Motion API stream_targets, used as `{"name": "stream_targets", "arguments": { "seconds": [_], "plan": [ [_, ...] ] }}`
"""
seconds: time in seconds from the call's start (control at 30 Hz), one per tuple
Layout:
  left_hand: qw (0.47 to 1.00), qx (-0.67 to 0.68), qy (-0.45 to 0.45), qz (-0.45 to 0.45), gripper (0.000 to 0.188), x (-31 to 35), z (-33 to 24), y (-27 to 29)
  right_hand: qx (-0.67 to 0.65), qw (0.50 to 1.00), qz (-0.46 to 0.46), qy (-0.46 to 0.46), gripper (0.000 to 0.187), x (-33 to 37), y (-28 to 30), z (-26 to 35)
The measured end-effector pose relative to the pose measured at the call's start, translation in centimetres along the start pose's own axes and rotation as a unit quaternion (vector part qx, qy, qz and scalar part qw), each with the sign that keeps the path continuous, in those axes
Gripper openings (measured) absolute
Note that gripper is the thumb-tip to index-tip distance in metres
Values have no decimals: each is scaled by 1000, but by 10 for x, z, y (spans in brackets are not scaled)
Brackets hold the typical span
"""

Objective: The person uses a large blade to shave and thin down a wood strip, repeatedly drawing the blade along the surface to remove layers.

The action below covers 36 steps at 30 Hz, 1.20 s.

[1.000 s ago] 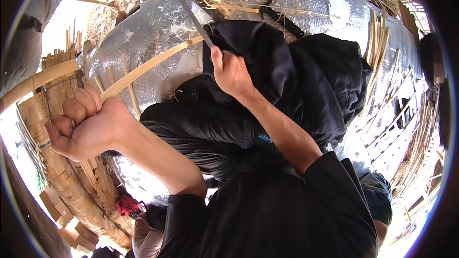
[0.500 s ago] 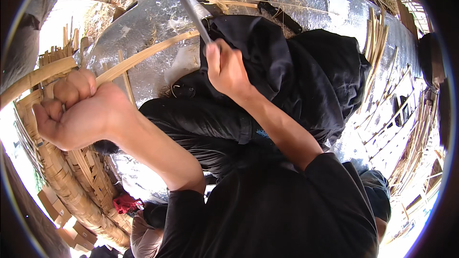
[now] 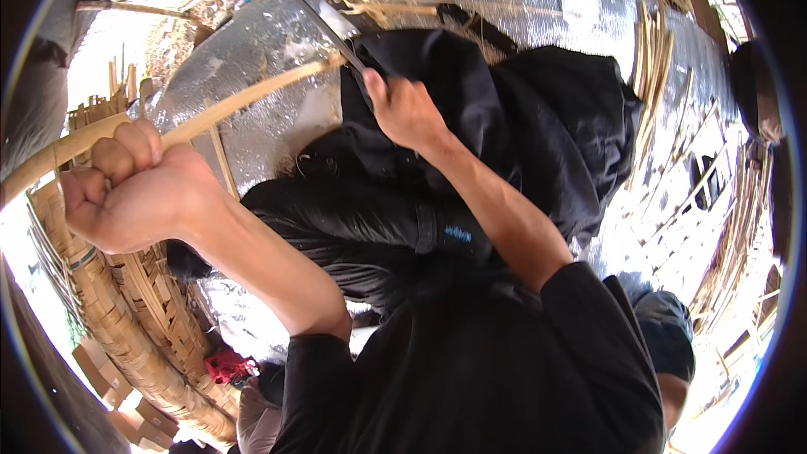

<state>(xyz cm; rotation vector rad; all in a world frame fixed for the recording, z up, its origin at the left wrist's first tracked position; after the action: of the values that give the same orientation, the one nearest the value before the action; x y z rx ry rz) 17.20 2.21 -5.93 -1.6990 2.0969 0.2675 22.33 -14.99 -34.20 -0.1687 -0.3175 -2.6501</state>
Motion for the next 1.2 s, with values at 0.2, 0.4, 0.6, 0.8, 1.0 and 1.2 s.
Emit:
{"name": "stream_targets", "arguments": {
  "seconds": [0.2,0.4,0.6,0.8,1.0,1.2],
  "plan": [
    [1000,10,1,3,38,3,-4,-5,63,993,-57,79,54,17,-20,21],
    [999,-29,-29,-26,39,1,-4,3,-55,998,-13,-3,66,2,-3,49],
    [999,26,15,-31,44,-11,3,16,-22,999,7,-37,65,-2,-18,1],
    [999,31,6,24,44,-2,0,15,-16,999,-26,31,55,20,-22,32],
    [999,-31,-10,-11,41,-2,0,18,67,990,-63,107,57,5,-13,25],
    [999,2,2,-36,39,-5,1,8,-30,986,1,-165,62,12,-6,-8]
  ]
}}
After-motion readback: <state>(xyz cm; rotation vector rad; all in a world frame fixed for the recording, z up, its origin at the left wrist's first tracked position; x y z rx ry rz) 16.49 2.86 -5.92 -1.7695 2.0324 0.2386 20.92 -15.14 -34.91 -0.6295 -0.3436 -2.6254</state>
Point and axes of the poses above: each hand's wrist, its own x-axis away from the middle knuckle, its own y-axis out of the back of the hand, z = x × y, the point moved 4 cm from there along -x, towards the middle knuckle, and after that the axes turned 12 degrees about -x, right-handed, at the moved point
